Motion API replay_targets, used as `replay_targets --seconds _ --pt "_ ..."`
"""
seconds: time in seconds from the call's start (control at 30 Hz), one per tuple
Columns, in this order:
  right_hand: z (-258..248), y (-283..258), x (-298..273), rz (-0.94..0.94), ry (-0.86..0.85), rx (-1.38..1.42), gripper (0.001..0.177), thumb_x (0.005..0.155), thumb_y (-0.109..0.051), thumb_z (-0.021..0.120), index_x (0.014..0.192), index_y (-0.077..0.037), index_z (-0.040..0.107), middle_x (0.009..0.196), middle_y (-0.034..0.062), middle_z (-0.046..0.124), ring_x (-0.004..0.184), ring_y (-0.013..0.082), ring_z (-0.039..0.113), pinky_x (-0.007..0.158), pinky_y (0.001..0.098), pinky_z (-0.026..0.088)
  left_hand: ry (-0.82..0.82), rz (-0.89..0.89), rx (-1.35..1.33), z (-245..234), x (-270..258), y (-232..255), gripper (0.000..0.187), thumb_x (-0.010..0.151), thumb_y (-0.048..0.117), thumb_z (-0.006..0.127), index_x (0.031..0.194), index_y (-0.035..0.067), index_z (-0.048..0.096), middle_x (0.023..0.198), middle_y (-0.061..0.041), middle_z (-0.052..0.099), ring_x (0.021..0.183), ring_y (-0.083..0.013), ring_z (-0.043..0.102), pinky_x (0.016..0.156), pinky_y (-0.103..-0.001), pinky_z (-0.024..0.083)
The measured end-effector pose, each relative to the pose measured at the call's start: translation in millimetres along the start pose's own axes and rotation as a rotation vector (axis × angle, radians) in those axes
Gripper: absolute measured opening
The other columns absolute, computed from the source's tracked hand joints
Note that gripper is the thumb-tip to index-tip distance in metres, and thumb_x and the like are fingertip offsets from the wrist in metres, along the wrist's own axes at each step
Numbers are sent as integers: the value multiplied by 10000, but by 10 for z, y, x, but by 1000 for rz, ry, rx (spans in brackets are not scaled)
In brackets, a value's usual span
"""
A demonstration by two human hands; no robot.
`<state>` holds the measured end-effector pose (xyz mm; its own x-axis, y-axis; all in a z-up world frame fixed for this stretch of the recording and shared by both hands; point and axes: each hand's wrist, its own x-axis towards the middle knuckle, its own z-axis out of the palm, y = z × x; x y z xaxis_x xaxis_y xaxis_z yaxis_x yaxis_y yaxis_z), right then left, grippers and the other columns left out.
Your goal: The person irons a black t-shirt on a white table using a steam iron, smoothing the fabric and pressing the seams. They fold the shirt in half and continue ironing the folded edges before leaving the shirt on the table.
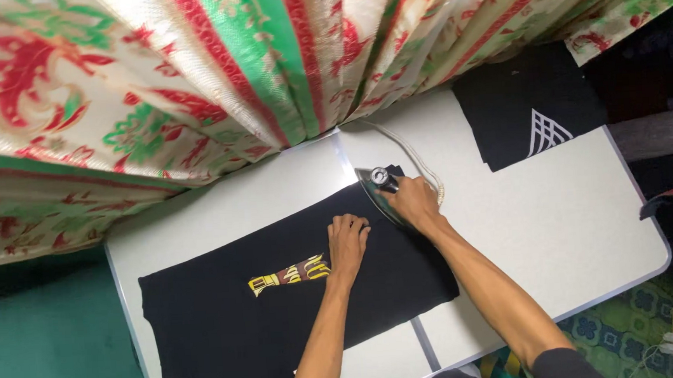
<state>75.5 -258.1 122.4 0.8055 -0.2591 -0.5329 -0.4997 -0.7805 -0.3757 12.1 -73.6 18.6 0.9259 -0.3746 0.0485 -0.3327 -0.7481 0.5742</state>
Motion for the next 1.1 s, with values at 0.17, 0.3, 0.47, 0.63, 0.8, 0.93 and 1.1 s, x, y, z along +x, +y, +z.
replay_targets --seconds 0.17,0.3,0.47,0.63,0.8,0.93,1.1 --pt "-214 217 76 6 12 -2 473 886 -440 708 1118 -33 768 1041 276 753 1066 459 705 923 549 560 -50 3 35 -47 -11 -10 78 979 237 630 1003 184 682 991 2 576 1045 -205 528 879 -332 423" --pt "-277 277 176 -19 54 -70 429 878 -431 720 1110 -76 781 996 228 768 1040 427 724 894 531 576 -82 5 9 -73 71 71 157 957 337 664 915 186 663 1062 -4 572 1118 -211 493 940 -367 418" --pt "-195 158 111 -21 -15 -10 507 883 -480 696 1129 -42 764 1043 264 753 1072 460 703 934 548 556 28 -111 -39 164 280 188 128 1019 281 577 1063 177 639 959 1 595 1067 -190 540 930 -346 435" --pt "-216 217 152 1 -56 -12 560 894 -535 668 1165 -52 753 1080 252 749 1105 456 690 956 545 547 16 -258 56 156 329 395 468 953 252 685 1373 105 543 1282 -98 505 1217 -308 432 996 -434 406" --pt "-350 199 165 -7 -5 -15 466 895 -439 677 1081 -23 772 1006 261 760 1053 471 706 918 562 555 -196 -240 161 56 358 485 688 1054 418 462 1614 120 197 1682 -224 19 1534 -440 -36 1201 -604 52" --pt "-262 136 118 -21 -45 10 466 883 -462 690 1088 -53 776 1018 237 765 1066 451 708 917 549 559 -225 -263 165 26 405 535 861 990 565 522 1620 101 163 1690 -217 -44 1538 -433 -80 1210 -615 -17" --pt "-162 316 250 10 11 -34 501 884 -490 698 1067 -32 784 991 263 765 1050 459 713 911 545 565 -269 -261 31 161 349 333 1073 872 585 654 1619 79 73 1684 -194 -133 1535 -416 -157 1204 -642 -86"
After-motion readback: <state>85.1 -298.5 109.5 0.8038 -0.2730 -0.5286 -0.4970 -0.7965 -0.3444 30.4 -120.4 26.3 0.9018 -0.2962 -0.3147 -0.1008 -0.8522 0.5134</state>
